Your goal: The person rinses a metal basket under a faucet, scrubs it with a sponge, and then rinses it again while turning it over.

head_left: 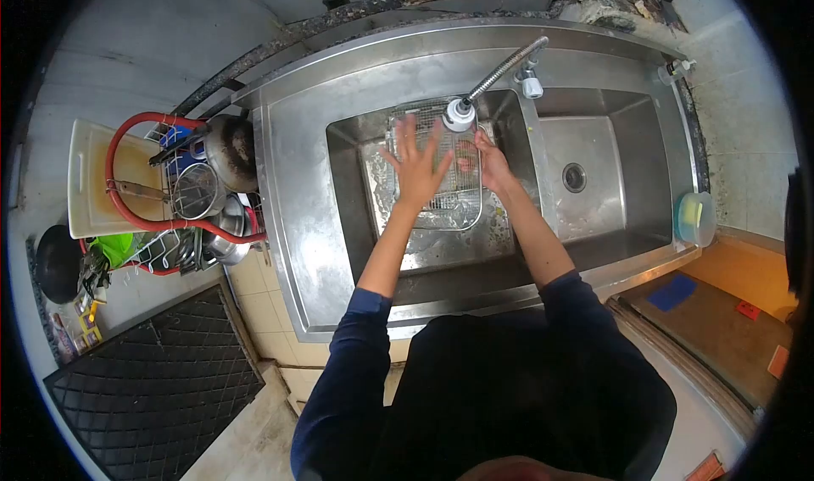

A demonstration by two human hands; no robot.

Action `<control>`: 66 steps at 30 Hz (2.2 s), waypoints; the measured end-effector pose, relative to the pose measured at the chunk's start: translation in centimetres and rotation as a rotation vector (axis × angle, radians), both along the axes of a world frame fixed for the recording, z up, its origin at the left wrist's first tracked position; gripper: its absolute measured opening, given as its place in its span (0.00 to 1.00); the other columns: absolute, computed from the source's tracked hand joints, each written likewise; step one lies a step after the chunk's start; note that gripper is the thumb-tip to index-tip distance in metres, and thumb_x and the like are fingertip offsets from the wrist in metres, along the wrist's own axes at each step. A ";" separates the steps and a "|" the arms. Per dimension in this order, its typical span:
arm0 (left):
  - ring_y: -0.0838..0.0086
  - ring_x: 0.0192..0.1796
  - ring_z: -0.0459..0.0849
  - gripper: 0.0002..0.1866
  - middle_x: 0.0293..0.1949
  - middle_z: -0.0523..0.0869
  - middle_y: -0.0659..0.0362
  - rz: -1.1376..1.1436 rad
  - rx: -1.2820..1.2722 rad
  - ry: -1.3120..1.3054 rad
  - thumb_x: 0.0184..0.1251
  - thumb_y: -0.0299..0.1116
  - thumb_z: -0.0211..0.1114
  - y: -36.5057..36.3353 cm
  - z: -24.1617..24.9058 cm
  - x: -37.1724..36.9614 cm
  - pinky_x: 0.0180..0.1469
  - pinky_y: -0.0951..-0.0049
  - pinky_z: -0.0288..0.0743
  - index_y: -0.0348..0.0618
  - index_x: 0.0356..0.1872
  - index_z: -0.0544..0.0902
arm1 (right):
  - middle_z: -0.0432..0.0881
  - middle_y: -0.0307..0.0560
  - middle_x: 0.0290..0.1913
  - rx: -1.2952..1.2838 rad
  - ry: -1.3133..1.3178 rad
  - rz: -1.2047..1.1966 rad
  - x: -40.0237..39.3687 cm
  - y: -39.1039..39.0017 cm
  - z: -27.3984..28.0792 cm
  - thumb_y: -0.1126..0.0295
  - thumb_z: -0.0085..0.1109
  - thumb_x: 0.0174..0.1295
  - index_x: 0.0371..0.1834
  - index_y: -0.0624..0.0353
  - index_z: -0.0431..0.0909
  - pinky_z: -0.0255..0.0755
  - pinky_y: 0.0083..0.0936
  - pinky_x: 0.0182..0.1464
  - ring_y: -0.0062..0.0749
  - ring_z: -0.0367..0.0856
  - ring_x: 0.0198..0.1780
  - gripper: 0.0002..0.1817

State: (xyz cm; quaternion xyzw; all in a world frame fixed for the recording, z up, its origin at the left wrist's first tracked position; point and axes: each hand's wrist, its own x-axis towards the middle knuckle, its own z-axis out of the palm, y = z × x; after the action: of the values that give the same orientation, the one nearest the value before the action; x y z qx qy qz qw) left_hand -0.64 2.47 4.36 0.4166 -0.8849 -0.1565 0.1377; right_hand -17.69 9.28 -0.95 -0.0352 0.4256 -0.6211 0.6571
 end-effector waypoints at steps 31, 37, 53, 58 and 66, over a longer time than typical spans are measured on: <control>0.35 0.74 0.27 0.74 0.72 0.26 0.35 0.051 0.538 0.068 0.33 0.55 0.81 -3.8 2.9 -1.9 0.58 0.19 0.35 0.69 0.74 0.30 | 0.75 0.38 0.43 -0.164 0.084 -0.145 -1.3 -1.7 2.3 0.58 0.43 0.72 0.71 0.38 0.61 0.74 0.26 0.33 0.26 0.73 0.37 0.23; 0.37 0.74 0.33 0.76 0.71 0.27 0.29 0.249 0.423 0.530 0.36 0.55 0.81 -6.5 0.6 -0.2 0.70 0.41 0.44 0.53 0.74 0.25 | 0.73 0.35 0.58 -0.193 0.041 -0.090 -2.3 -1.0 2.0 0.54 0.46 0.71 0.72 0.40 0.58 0.72 0.21 0.41 0.20 0.73 0.48 0.27; 0.72 0.52 0.75 0.25 0.50 0.81 0.52 0.268 0.981 0.742 0.76 0.48 0.48 -1.1 -6.7 -1.8 0.57 0.74 0.66 0.33 0.54 0.76 | 0.56 0.54 0.72 0.114 0.750 -0.111 -2.8 7.5 4.5 0.41 0.43 0.69 0.74 0.63 0.48 0.46 0.32 0.73 0.40 0.54 0.73 0.42; 0.65 0.53 0.75 0.37 0.51 0.79 0.49 0.344 0.994 0.723 0.69 0.60 0.52 -0.8 -3.4 -2.3 0.58 0.72 0.65 0.32 0.61 0.69 | 0.63 0.58 0.69 0.172 0.914 -0.132 0.1 8.6 5.4 0.48 0.53 0.67 0.75 0.61 0.41 0.55 0.31 0.69 0.43 0.64 0.68 0.45; 0.66 0.53 0.77 0.37 0.53 0.78 0.48 0.357 1.059 0.719 0.66 0.58 0.58 -2.5 -1.1 2.8 0.55 0.72 0.68 0.32 0.61 0.69 | 0.69 0.63 0.64 0.202 0.851 -0.015 1.7 4.8 2.7 0.38 0.50 0.64 0.74 0.62 0.45 0.58 0.30 0.67 0.46 0.69 0.64 0.48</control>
State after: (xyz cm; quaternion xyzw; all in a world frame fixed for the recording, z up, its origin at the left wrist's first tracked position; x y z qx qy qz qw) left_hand 2.12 -0.07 3.22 0.4901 -0.5045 -0.6742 0.2250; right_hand -15.97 14.10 1.71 -0.2206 0.7174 -0.5113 0.4187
